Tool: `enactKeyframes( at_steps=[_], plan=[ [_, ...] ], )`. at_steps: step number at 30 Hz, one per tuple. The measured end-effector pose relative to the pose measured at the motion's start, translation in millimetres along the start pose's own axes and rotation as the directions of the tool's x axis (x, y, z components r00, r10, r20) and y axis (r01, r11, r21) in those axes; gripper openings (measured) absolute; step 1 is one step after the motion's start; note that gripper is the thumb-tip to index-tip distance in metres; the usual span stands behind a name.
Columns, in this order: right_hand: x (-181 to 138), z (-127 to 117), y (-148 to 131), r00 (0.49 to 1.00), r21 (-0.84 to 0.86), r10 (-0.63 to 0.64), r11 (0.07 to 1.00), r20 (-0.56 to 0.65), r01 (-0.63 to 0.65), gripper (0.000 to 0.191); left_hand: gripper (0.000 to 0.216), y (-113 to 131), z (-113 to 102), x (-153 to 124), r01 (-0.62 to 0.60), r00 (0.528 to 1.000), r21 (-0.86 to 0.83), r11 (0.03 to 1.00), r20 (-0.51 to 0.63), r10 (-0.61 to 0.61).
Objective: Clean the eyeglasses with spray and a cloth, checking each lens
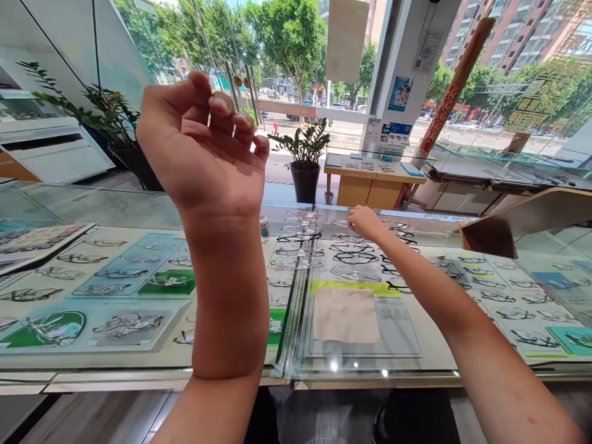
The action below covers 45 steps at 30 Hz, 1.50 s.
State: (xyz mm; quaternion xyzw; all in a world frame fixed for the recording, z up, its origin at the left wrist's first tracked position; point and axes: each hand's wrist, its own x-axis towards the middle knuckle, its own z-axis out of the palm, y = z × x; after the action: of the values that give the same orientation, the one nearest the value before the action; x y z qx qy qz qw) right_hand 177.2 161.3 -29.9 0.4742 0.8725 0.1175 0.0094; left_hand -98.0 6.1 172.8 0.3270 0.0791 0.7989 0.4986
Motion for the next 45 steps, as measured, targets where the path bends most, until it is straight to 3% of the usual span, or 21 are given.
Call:
enactKeyframes(
  at_steps=[6, 15, 22, 27, 41, 45],
  plan=[
    [-3.5, 6.4, 1.1, 0.999, -0.023, -0.037, 0.999, 0.021, 0.037, 0.022, 0.006, 4.0, -4.2, -1.2, -0.019, 1.0, -0.022, 1.0, -0.017, 0.019],
    [-14.4, -4.0, -4.5, 0.996, -0.026, -0.083, 0.996, 0.014, 0.083, 0.019, 0.015, 4.9, 7.6, -11.4, -0.062, 0.998, 0.03, 0.998, -0.031, 0.063],
    [-24.0, -19.0, 24.0, 0.998, -0.026, -0.068, 0.997, -0.005, 0.068, 0.014, 0.012, 3.5, 7.5, -12.0, -0.051, 0.998, 0.021, 0.998, -0.026, 0.052],
    [-27.3, -19.6, 36.6, 0.995, -0.026, -0.092, 0.995, 0.046, 0.093, 0.016, 0.014, 3.2, 4.5, -9.9, -0.039, 0.999, 0.025, 0.999, -0.002, 0.039],
    [3.0, 2.8, 11.4, 0.993, -0.092, -0.078, 0.992, 0.086, 0.086, 0.017, 0.006, 7.8, 4.2, -12.6, -0.067, 0.997, 0.035, 0.997, 0.027, 0.066],
    [6.8, 3.6, 6.3, 0.993, -0.101, -0.075, 0.991, 0.094, 0.084, 0.018, 0.009, 9.3, 9.8, -15.6, -0.071, 0.997, 0.013, 0.997, -0.017, 0.071]
  ],
)
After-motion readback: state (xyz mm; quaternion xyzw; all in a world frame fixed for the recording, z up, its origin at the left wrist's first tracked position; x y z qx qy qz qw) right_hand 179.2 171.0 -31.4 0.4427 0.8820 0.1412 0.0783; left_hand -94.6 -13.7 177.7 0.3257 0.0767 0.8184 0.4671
